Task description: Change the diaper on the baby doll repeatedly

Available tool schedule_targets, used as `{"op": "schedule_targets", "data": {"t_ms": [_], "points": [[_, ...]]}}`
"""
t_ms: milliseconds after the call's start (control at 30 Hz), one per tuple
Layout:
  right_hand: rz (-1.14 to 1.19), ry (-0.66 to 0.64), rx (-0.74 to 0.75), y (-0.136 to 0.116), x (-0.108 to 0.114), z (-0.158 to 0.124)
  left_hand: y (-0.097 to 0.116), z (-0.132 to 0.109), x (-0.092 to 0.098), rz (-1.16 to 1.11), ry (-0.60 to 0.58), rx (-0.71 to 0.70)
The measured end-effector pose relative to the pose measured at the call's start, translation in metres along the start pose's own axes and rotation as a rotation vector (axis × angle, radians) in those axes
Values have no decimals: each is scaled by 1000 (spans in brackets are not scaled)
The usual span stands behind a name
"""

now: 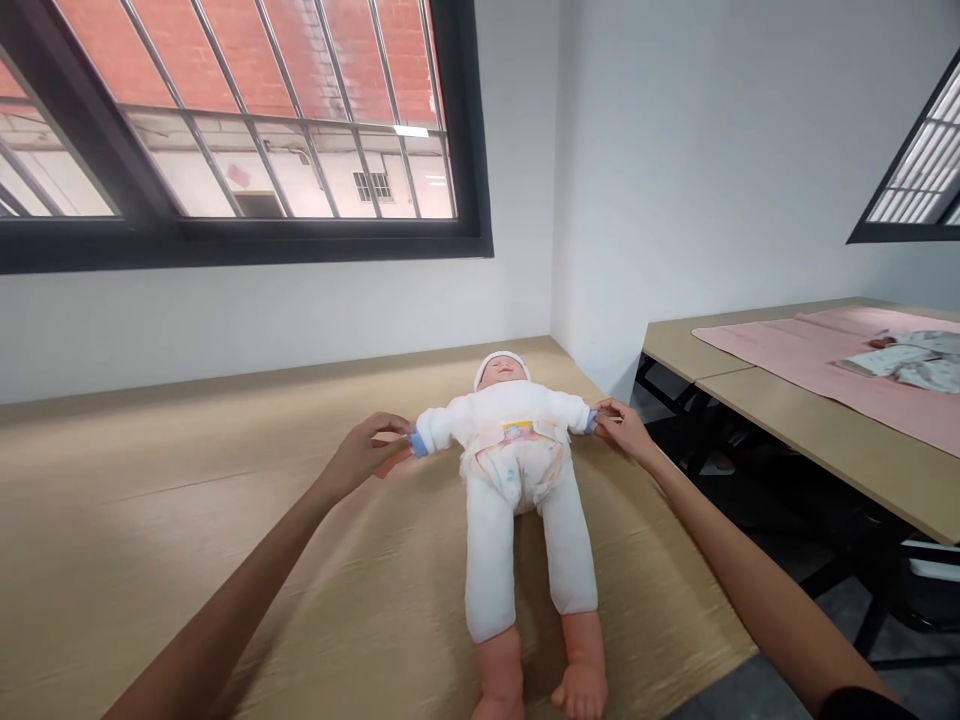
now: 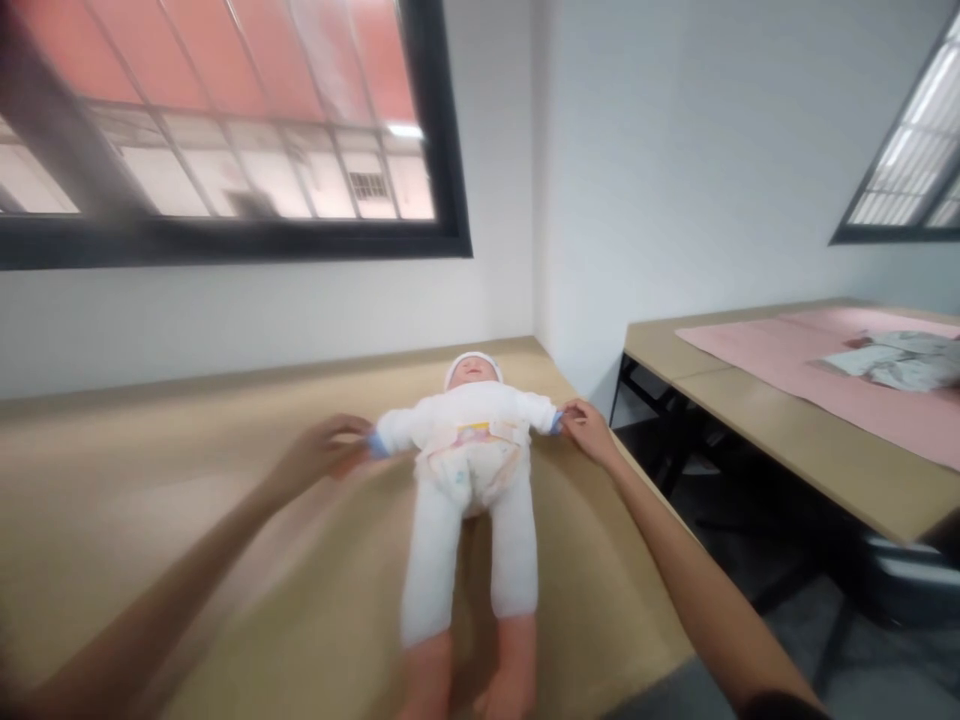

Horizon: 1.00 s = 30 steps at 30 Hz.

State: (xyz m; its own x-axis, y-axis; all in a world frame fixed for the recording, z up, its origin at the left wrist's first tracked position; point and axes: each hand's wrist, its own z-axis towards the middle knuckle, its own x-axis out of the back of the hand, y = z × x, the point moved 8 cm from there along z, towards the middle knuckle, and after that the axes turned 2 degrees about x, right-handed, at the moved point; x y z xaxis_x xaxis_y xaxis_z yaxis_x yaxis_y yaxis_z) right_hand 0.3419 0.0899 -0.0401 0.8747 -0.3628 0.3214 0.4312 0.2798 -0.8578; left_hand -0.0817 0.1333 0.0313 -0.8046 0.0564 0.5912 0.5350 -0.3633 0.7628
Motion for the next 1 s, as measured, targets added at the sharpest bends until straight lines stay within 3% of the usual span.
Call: {"op": "schedule_targets", "data": {"t_ms": [233, 600, 1000], "points": [[-39, -3, -11, 16, 2, 5, -9, 4, -2, 7, -76, 13], [-22, -21, -22, 15, 0, 3, -7, 2, -1, 41, -96, 46], [-74, 31, -70, 14, 8, 1, -12, 6, -2, 67, -109, -23]]}}
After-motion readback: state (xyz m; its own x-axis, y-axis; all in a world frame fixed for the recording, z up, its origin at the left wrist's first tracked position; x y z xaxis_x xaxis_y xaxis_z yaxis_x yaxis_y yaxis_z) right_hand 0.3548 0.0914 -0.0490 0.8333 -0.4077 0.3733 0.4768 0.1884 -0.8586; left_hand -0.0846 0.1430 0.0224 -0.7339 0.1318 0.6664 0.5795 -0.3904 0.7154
